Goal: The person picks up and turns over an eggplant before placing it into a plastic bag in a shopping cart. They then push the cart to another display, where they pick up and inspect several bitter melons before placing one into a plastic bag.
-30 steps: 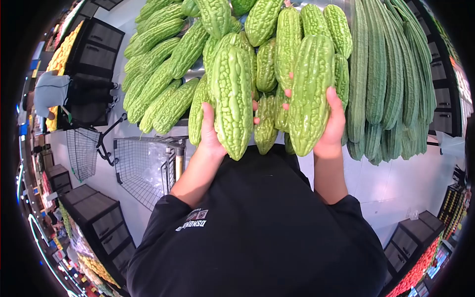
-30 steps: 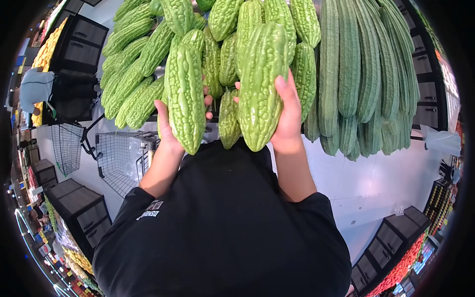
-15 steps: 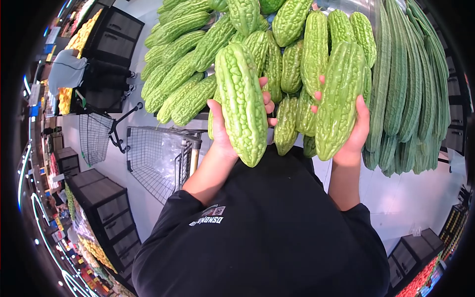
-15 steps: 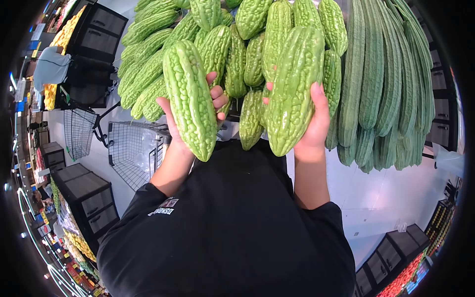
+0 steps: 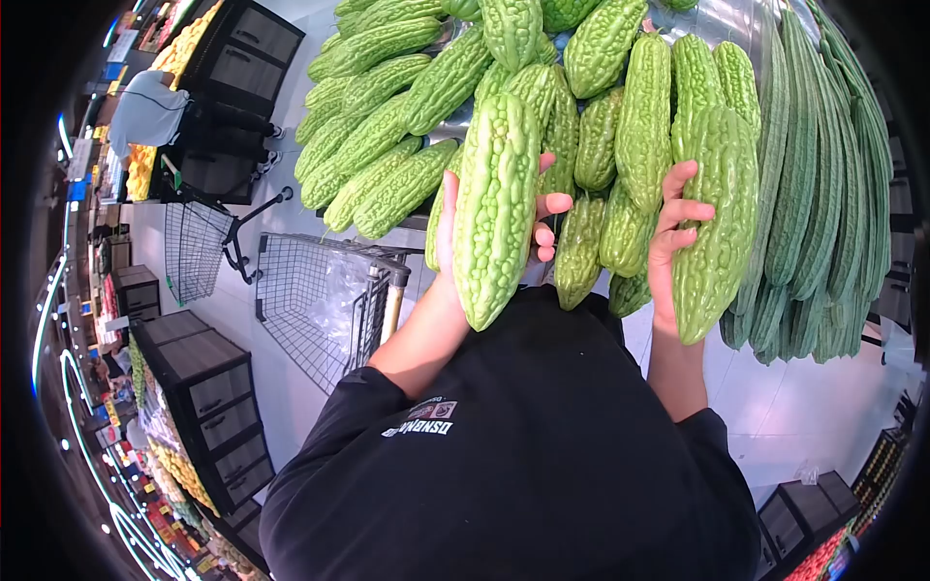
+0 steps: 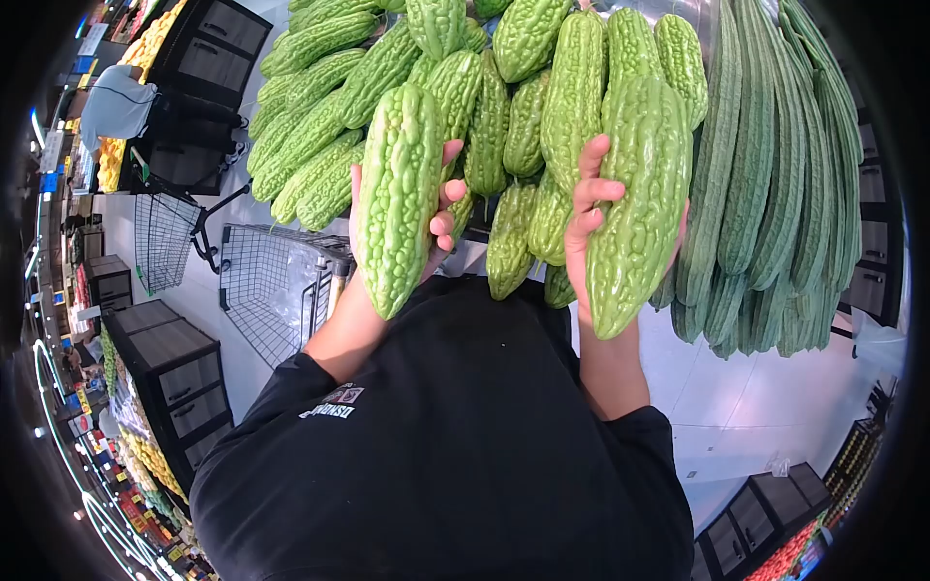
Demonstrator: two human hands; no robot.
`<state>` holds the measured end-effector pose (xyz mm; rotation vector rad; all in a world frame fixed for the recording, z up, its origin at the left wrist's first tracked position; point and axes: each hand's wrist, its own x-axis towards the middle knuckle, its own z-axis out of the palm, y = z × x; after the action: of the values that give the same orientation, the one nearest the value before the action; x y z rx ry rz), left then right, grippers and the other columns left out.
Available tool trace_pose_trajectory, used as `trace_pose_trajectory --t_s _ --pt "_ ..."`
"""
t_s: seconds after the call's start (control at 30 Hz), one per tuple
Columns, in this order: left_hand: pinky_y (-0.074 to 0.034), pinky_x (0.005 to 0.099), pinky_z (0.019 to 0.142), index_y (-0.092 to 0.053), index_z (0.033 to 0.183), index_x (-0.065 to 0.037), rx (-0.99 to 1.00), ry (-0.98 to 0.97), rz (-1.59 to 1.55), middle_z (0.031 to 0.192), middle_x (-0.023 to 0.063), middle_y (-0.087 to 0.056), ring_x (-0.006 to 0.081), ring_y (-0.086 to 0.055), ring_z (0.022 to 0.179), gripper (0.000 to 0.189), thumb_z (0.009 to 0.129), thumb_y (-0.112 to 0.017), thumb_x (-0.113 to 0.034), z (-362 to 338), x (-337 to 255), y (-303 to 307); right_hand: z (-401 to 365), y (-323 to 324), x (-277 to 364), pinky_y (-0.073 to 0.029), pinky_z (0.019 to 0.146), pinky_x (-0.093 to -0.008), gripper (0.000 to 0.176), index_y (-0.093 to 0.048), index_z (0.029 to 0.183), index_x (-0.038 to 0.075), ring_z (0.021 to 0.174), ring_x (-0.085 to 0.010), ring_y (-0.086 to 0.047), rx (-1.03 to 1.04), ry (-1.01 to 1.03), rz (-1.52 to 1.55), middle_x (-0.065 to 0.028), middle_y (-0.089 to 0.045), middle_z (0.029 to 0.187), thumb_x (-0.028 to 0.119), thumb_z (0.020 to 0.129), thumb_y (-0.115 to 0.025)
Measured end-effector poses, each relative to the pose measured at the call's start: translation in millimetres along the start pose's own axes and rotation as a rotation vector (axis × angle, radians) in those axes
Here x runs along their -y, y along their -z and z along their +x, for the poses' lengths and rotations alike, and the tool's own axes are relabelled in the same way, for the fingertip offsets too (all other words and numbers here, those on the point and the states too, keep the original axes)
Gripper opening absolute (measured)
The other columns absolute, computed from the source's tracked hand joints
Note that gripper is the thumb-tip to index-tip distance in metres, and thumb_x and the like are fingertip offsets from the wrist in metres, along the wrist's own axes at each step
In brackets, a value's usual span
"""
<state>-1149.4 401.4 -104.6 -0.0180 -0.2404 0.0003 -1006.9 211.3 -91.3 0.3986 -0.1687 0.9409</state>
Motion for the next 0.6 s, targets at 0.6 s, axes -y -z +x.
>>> trace_pose_trajectory --t_s 0.6 --pt "-0.05 0.0372 0.096 -0.037 0.142 0.003 -0.589 -0.273 1.698 0.126 0.0165 -0.058 0.0241 -0.06 0.113 0.074 0.084 -0.076 -0.021 65 -28 -32 7 29 2 -0.06 0.077 -0.0517 0.082 -0.02 0.155 0.01 0.108 -0.034 -0.053 0.181 -0.075 -0.016 -0.0254 -0.025 0.151 0.054 0.095 -0.053"
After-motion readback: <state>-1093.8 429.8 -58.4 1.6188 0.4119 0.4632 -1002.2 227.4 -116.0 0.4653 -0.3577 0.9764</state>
